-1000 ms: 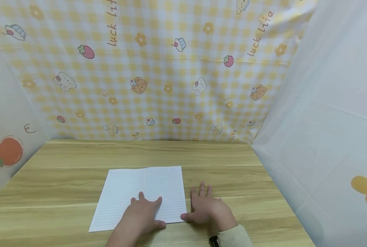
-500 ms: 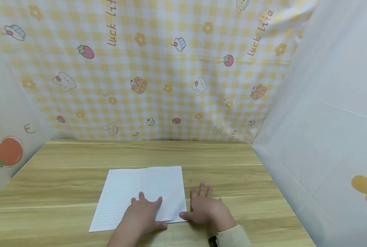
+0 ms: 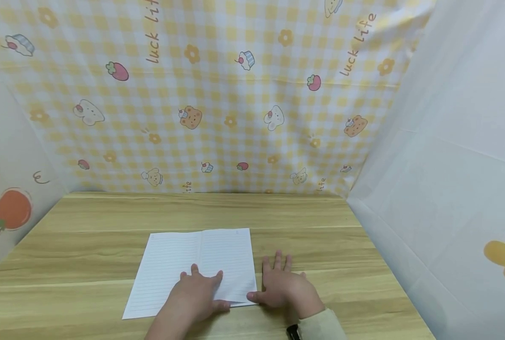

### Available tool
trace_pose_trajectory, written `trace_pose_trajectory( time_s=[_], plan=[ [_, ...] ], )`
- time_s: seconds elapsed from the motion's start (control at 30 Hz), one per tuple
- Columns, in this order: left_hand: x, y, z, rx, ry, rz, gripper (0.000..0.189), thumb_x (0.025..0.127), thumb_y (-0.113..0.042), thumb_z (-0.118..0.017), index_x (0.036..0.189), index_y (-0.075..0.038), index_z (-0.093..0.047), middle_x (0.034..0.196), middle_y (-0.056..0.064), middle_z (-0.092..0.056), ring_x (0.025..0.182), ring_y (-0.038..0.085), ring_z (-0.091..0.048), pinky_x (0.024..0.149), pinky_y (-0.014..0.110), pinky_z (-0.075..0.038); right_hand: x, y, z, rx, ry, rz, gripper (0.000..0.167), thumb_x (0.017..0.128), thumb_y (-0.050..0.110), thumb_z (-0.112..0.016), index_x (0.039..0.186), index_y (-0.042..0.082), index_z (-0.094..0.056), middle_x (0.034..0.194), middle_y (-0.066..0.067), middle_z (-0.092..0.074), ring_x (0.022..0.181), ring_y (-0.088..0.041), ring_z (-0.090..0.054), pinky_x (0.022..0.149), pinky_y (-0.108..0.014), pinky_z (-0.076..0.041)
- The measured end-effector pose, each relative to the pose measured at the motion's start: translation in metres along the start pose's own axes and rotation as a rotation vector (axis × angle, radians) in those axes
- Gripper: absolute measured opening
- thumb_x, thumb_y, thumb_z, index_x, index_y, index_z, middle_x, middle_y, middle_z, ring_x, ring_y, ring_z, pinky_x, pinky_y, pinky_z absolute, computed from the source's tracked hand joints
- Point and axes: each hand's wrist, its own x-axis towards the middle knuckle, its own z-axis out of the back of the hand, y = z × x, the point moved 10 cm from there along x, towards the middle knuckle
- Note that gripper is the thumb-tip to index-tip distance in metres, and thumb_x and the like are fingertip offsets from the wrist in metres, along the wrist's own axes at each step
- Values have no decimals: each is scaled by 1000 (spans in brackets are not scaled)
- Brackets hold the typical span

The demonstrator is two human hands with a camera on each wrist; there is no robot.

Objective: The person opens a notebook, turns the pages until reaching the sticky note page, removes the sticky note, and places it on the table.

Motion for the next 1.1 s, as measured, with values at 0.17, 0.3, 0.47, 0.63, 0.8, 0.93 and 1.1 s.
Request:
trace_pose_trajectory(
  time_s=[0.17, 0.3, 0.47, 0.63, 0.8, 0.93, 1.1],
  plan=[
    [-1, -1, 2, 7, -7, -14, 76, 85, -59, -81, 146, -18, -66, 145, 51, -48, 127, 76, -50, 99, 76, -52, -1, 1, 2, -6, -5, 16, 112, 90, 71, -70, 168, 4, -25, 175, -35, -5, 161, -61, -5, 106, -95, -21],
    [-3, -1, 4, 19, -29, -28, 68, 88, -57, -78, 144, -19, -68, 143, 51, -50, 125, 75, -53, 95, 75, -55, -2, 2, 3, -4, -3, 15, 113, 89, 71, -70, 168, 4, -25, 175, -35, -5, 161, -61, -5, 107, -95, -21],
    [-2, 0, 5, 26, -44, -43, 60, 93, -52, -74, 143, -19, -69, 143, 50, -51, 124, 75, -53, 92, 76, -55, -3, 2, 3, 6, -2, 14, 113, 89, 69, -72, 168, 4, -25, 175, -35, -5, 161, -61, -5, 108, -94, -20],
    [-2, 1, 3, 34, -27, -24, 60, 93, -48, -76, 145, -20, -67, 145, 49, -50, 127, 74, -52, 94, 77, -54, -2, 2, 3, 6, -3, 12, 113, 89, 70, -72, 168, 4, -25, 175, -35, -5, 161, -60, -5, 108, -94, -21],
    [-2, 1, 2, 39, -16, -10, 64, 90, -47, -80, 146, -20, -66, 146, 49, -49, 128, 74, -52, 95, 76, -54, -2, 2, 3, 9, 1, 9, 113, 89, 70, -72, 168, 5, -25, 175, -34, -4, 161, -60, -5, 108, -94, -21],
    [-2, 0, 2, 41, -20, -14, 64, 90, -48, -80, 146, -20, -66, 146, 49, -49, 127, 74, -52, 95, 76, -54, -2, 2, 3, 12, -1, 2, 113, 88, 70, -72, 169, 6, -25, 175, -33, -4, 162, -60, -4, 109, -93, -21],
    [-1, 0, 2, 46, -25, -17, 63, 91, -48, -79, 146, -20, -66, 146, 49, -50, 127, 74, -52, 94, 76, -54, -1, 1, 3, 3, -6, 1, 114, 88, 71, -72, 169, 6, -25, 175, -34, -5, 161, -60, -5, 108, -94, -21]
  ],
)
